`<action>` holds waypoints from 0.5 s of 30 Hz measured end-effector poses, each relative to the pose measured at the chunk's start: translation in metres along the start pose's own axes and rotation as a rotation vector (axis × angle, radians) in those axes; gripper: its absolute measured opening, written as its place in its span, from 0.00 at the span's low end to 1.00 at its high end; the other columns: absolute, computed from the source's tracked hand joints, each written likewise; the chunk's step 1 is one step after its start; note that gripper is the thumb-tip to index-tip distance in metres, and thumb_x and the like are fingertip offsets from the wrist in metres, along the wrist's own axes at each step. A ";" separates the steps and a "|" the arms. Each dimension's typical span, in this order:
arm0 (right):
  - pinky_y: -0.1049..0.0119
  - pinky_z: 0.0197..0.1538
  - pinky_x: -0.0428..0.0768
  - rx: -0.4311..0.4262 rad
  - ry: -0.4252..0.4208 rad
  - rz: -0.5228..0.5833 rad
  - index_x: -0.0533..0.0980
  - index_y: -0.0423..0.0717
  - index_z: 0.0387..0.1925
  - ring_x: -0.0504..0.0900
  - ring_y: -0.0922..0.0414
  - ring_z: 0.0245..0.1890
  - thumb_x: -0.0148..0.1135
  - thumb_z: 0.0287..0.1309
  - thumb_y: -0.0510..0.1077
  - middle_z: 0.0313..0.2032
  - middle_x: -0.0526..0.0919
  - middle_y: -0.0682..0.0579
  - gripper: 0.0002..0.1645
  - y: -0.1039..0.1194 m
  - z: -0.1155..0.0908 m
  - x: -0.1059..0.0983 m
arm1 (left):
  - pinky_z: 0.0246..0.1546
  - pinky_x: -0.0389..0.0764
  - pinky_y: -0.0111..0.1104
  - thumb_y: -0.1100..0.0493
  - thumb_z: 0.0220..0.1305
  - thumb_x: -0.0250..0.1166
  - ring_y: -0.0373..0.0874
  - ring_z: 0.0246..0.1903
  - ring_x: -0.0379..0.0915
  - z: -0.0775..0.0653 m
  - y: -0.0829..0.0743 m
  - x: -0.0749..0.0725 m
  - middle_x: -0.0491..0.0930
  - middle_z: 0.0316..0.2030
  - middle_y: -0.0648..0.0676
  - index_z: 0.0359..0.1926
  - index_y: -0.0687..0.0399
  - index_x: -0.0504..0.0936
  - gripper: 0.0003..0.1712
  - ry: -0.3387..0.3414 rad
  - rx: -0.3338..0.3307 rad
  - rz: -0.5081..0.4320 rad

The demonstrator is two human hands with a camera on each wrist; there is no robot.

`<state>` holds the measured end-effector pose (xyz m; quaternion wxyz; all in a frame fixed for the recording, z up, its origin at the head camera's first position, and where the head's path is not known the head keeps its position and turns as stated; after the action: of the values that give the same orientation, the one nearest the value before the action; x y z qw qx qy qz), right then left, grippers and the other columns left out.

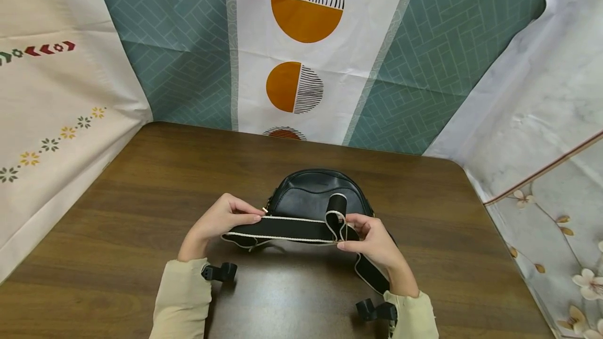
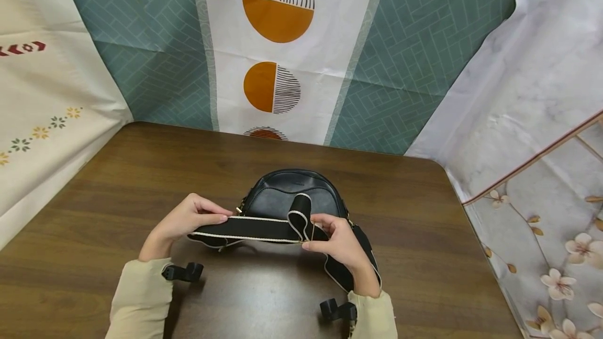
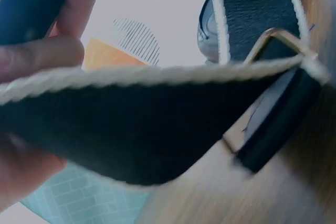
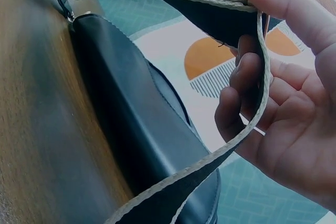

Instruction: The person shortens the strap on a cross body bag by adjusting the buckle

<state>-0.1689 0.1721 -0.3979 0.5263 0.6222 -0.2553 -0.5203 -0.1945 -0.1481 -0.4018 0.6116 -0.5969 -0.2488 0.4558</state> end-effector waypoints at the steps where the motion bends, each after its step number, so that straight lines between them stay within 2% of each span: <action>1: 0.70 0.30 0.66 -0.004 -0.001 0.001 0.73 0.28 0.43 0.67 0.50 0.29 0.68 0.38 0.31 0.37 0.78 0.46 0.25 0.000 0.000 0.000 | 0.33 0.77 0.30 0.70 0.53 0.62 0.38 0.33 0.77 -0.001 0.000 -0.001 0.80 0.33 0.64 0.34 0.75 0.81 0.09 -0.001 -0.001 0.000; 7: 0.70 0.29 0.67 -0.022 0.008 0.002 0.72 0.26 0.42 0.68 0.50 0.28 0.68 0.39 0.30 0.34 0.77 0.46 0.24 0.001 0.000 -0.001 | 0.31 0.77 0.31 0.70 0.54 0.61 0.38 0.30 0.77 -0.005 0.001 -0.006 0.80 0.32 0.64 0.35 0.75 0.80 0.09 -0.017 -0.005 0.007; 13: 0.66 0.38 0.72 0.001 -0.001 -0.006 0.70 0.23 0.45 0.72 0.53 0.33 0.67 0.39 0.30 0.42 0.77 0.37 0.27 0.000 -0.001 -0.005 | 0.30 0.77 0.31 0.71 0.54 0.61 0.39 0.29 0.77 -0.011 0.005 -0.014 0.81 0.31 0.64 0.35 0.76 0.80 0.08 -0.080 -0.033 0.002; 15: 0.66 0.38 0.71 0.008 -0.001 -0.001 0.70 0.23 0.46 0.71 0.54 0.33 0.67 0.39 0.30 0.42 0.76 0.36 0.28 -0.001 -0.002 -0.006 | 0.30 0.77 0.31 0.71 0.54 0.61 0.39 0.29 0.77 -0.013 0.006 -0.016 0.81 0.31 0.63 0.34 0.76 0.80 0.08 -0.095 -0.036 0.005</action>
<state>-0.1695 0.1779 -0.3967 0.5235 0.6243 -0.2572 -0.5197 -0.1928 -0.1693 -0.4054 0.5870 -0.5861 -0.2844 0.4806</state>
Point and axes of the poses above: each hand's wrist, its own z-axis towards the middle knuckle, its own x-axis out of the palm, y = z × x, the point moved 2 cm from there along z, towards the middle knuckle
